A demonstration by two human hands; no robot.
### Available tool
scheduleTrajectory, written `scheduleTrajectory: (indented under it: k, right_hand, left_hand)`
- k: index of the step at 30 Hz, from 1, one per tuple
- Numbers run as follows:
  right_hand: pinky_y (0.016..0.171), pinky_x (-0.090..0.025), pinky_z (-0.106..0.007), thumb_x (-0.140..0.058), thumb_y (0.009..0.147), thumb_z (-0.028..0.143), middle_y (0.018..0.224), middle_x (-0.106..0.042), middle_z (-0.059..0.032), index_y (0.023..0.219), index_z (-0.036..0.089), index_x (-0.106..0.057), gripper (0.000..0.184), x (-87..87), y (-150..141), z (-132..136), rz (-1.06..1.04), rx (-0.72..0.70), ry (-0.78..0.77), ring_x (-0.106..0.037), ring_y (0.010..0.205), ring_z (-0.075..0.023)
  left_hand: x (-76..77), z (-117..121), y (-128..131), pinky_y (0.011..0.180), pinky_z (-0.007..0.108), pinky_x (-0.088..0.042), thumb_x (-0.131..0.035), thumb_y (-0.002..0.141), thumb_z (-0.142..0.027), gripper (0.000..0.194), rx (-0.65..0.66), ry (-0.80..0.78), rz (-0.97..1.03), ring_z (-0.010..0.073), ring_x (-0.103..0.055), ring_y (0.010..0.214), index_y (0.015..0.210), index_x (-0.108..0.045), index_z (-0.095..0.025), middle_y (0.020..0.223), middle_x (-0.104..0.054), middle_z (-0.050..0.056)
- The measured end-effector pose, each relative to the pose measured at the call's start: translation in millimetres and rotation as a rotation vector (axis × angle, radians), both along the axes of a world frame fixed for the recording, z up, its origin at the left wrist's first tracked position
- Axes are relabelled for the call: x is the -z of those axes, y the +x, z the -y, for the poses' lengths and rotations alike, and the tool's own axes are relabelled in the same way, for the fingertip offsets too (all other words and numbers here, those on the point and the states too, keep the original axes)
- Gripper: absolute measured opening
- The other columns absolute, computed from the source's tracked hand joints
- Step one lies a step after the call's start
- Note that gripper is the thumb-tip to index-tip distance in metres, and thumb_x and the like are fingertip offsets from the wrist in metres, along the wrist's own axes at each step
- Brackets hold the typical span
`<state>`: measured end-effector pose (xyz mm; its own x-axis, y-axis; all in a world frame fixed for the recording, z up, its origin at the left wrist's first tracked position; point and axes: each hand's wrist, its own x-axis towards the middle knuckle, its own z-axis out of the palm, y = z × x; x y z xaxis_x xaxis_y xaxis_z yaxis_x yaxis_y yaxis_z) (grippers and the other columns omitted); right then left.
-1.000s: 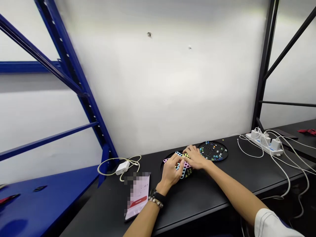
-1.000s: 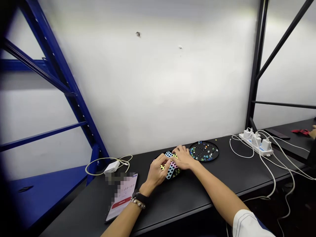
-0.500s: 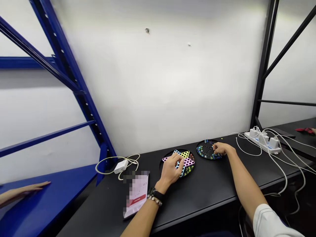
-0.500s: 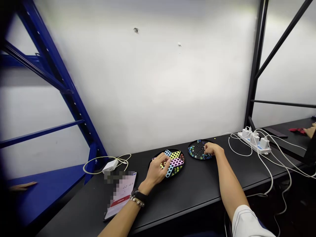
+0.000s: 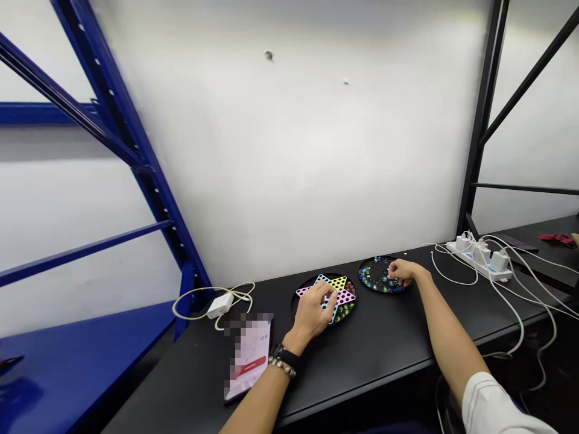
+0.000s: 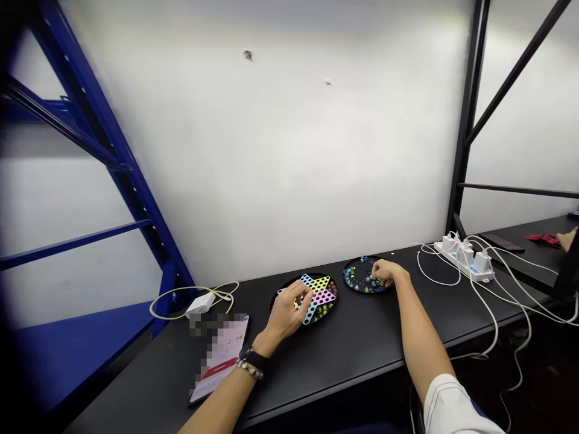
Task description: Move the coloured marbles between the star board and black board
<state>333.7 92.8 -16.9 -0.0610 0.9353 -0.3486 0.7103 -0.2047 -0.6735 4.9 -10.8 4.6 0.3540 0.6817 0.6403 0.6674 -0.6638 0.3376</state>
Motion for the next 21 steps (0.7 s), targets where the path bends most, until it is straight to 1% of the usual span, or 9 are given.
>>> scheduleTrajectory:
  k: [4,7,11,13,17,21]
  right_hand:
    - [0.055,-0.052,-0.022,-0.076,0.068,0.021,0.063,-0.062,0.0025,0.084,0.018,-0.057,0.025,2.3,1,-4,-0.004,-0.046,-0.022,-0.063,0.057,-0.0121]
    - [0.055,-0.052,-0.022,-0.077,0.064,0.018,0.064,-0.063,0.0024,0.084,0.018,-0.056,0.028,2.9,0,-4,-0.018,-0.056,-0.023,-0.064,0.059,-0.0135]
    - [0.053,-0.050,-0.022,-0.076,0.059,0.013,0.059,-0.061,0.0031,0.083,0.019,-0.056,0.031,2.9,-3,-3,0.042,-0.091,-0.026,-0.062,0.058,-0.0136]
    - [0.051,-0.048,-0.021,-0.074,0.059,0.010,0.059,-0.062,0.0027,0.080,0.019,-0.056,0.029,3.6,-6,-3,0.071,-0.099,-0.016,-0.060,0.056,-0.0126]
    - [0.047,-0.046,-0.022,-0.068,0.061,0.008,0.057,-0.060,0.0026,0.070,0.017,-0.057,0.017,7.6,-13,-5,0.102,-0.103,0.026,-0.056,0.048,-0.0109]
    - [0.045,-0.045,-0.021,-0.068,0.060,0.008,0.052,-0.055,0.0044,0.067,0.017,-0.056,0.016,11.4,-16,-7,0.064,-0.107,0.049,-0.055,0.046,-0.0106]
  left_hand:
    - [1.9,-1,-1,0.063,0.026,-0.039,-0.042,0.094,-0.033,0.028,0.005,0.002,0.006,0.0126,-0.050,0.063,0.071,-0.054,-0.021,0.072,-0.055,0.000]
    - [2.2,0,-1,0.062,0.026,-0.039,-0.042,0.094,-0.033,0.029,0.001,-0.004,0.002,0.0128,-0.050,0.064,0.071,-0.054,-0.021,0.072,-0.056,0.000]
    - [1.3,0,0,0.062,0.025,-0.039,-0.043,0.093,-0.032,0.028,0.003,-0.009,0.000,0.0126,-0.050,0.063,0.070,-0.054,-0.021,0.072,-0.056,0.000]
    - [1.1,0,0,0.062,0.025,-0.039,-0.044,0.093,-0.031,0.027,0.009,-0.008,0.002,0.0125,-0.050,0.063,0.070,-0.054,-0.020,0.072,-0.056,-0.001]
    - [2.1,-1,0,0.062,0.026,-0.039,-0.044,0.093,-0.031,0.027,0.011,-0.005,0.003,0.0124,-0.050,0.062,0.069,-0.052,-0.021,0.070,-0.056,-0.001]
    - [2.1,-1,1,0.061,0.026,-0.039,-0.044,0.092,-0.031,0.027,0.012,0.004,0.002,0.0126,-0.048,0.061,0.068,-0.051,-0.021,0.068,-0.055,-0.001]
